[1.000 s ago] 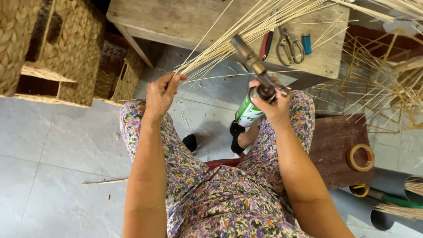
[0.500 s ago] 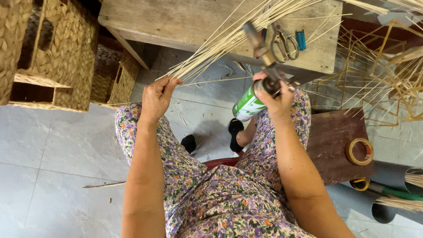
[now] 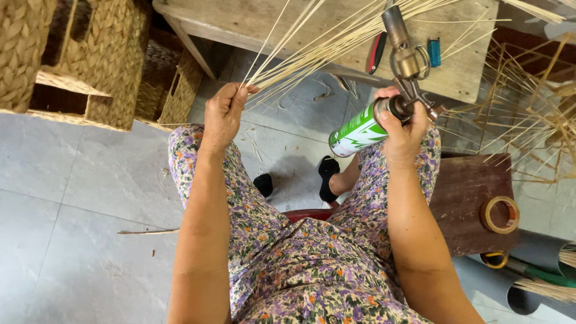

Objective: The person sits on a low stool and uses a handheld blowtorch to heat thin bamboo strips one by one. They hold each strip with one hand and pass the flame along its length with the other, then place the heated strip on the table. The process is repeated for multiple strips.

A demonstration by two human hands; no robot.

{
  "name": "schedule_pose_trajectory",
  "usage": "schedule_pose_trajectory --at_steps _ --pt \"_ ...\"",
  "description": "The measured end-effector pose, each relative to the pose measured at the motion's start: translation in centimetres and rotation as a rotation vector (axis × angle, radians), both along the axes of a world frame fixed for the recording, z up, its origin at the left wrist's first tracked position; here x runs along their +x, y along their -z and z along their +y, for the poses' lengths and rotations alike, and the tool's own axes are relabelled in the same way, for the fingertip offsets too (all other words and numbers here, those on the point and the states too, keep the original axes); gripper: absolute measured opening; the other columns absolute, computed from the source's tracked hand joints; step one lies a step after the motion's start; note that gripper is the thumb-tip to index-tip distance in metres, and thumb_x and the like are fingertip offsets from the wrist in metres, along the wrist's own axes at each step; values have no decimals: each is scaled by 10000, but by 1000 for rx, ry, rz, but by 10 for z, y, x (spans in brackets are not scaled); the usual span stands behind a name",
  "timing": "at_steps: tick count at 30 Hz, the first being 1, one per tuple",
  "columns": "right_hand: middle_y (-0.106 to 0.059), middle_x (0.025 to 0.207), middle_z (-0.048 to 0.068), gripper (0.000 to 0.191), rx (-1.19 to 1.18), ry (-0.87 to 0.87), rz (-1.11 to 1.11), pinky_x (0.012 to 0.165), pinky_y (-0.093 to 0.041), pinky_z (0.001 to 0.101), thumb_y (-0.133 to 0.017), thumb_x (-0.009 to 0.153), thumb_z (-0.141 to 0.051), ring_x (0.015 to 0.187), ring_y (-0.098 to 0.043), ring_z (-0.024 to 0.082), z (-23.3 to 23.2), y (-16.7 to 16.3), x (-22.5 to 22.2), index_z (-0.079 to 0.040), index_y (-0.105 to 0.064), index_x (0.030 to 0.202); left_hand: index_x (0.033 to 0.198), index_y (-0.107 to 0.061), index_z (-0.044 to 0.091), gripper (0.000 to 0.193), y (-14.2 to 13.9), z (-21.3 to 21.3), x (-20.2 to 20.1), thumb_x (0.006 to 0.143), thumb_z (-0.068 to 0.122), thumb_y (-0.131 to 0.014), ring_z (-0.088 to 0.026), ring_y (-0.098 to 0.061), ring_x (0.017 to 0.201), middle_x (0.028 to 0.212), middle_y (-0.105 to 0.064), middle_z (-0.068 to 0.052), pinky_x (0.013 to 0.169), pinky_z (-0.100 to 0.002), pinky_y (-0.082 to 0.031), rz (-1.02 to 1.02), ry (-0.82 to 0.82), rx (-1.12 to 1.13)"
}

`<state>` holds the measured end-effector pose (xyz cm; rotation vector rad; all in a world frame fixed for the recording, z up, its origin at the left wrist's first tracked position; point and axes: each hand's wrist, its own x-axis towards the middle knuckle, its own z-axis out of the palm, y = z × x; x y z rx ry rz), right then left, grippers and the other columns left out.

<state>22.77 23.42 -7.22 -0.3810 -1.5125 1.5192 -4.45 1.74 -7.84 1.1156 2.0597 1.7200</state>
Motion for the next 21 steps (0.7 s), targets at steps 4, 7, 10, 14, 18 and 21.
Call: schedule_pose_trajectory --at_steps 4,7,10,14,18,21 --pt "-652 1219 112 414 27 -67 -128 1091 -525 377 -742 887 -160 1175 -643 229 -8 2 2 -24 -610 1256 1019 -713 9 202 9 3 -4 1081 175 -617 -59 -503 749 857 -623 15 659 -235 -431 -39 9 87" --pt "-643 1207 101 431 27 -112 -164 1088 -523 373 -757 891 -146 1168 -636 220 -14 1 -1 -12 -607 1271 1029 -714 10 209 16 5 -6 1088 191 -627 -55 -467 727 815 -586 37 646 -222 -414 -120 15 114" --pt "-665 1192 91 425 37 -171 -198 1053 -531 361 -762 886 -147 1143 -649 199 -17 -1 -4 -8 -617 1260 1032 -710 18 226 21 5 -8 1090 221 -628 -44 -465 725 786 -555 54 644 -215 -404 -151 13 139" --pt "-706 1142 82 414 116 -224 -312 987 -534 338 -763 874 -169 1051 -662 163 -23 -3 -6 -18 -652 1243 1023 -717 33 246 23 0 -10 1090 252 -628 -34 -444 712 777 -537 66 632 -205 -380 -192 6 169" --pt "-687 1113 73 424 -17 -321 -303 882 -515 322 -797 849 -189 971 -629 141 -28 0 -11 -40 -631 1209 1025 -720 45 255 20 -2 -8 1084 277 -633 -32 -422 697 756 -509 72 617 -202 -352 -221 40 165" --pt "-723 1151 97 377 113 -257 -312 1002 -543 353 -776 865 -190 1066 -671 175 -27 0 -14 -49 -641 1188 1025 -725 47 256 18 -2 -5 1076 283 -640 -34 -422 699 753 -510 72 615 -202 -354 -249 75 154"
